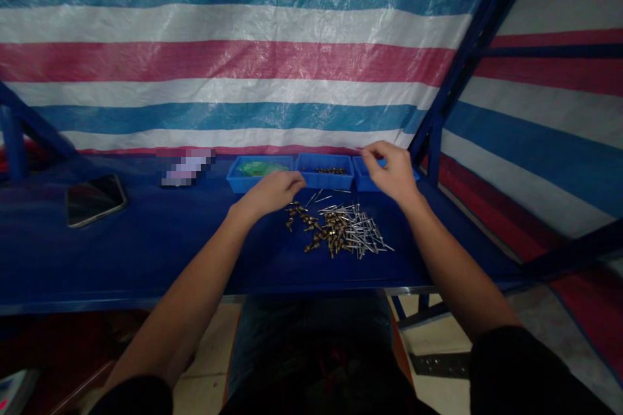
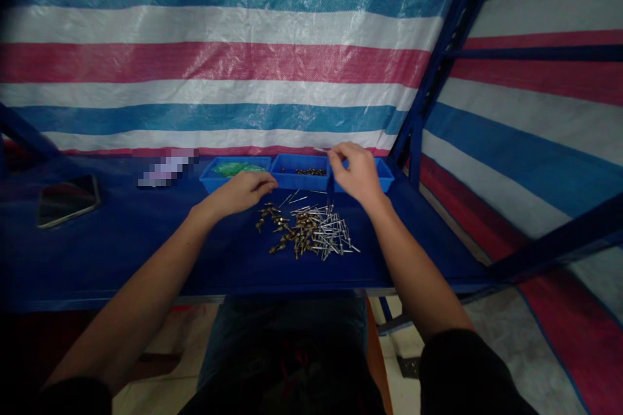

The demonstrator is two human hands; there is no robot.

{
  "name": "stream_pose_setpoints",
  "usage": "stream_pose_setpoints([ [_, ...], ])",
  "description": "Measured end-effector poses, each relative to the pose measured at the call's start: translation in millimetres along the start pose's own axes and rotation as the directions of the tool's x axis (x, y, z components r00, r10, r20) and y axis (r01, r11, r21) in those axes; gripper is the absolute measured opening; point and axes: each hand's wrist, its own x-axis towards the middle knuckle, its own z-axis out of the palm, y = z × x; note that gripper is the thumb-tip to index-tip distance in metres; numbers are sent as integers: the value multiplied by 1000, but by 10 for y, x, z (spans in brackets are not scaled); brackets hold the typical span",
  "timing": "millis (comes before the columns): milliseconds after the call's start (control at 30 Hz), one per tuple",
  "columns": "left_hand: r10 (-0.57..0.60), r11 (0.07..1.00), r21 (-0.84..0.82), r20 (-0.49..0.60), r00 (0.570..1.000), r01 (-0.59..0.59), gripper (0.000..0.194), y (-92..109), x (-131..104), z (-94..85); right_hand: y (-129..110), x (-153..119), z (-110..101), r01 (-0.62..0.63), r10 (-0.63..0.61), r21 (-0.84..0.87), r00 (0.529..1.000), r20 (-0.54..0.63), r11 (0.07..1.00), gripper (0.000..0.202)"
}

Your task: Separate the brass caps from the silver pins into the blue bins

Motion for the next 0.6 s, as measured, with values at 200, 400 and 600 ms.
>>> stream_pose_setpoints([
  [200,22,1000,5,252,968,-24,38,-137,-43,37,627,82,-364,-162,120,-325,982,-147,932,28],
  [400,-12,1000,-5,266,964,14,35,-191,-13,96,589,64,-213,-212,179,-280,974,-140,936,28],
  [600,-1,998,-57,135,991,9,12,-104,22,85,94,-44,166,-63,65,-72,998,15,995,25],
])
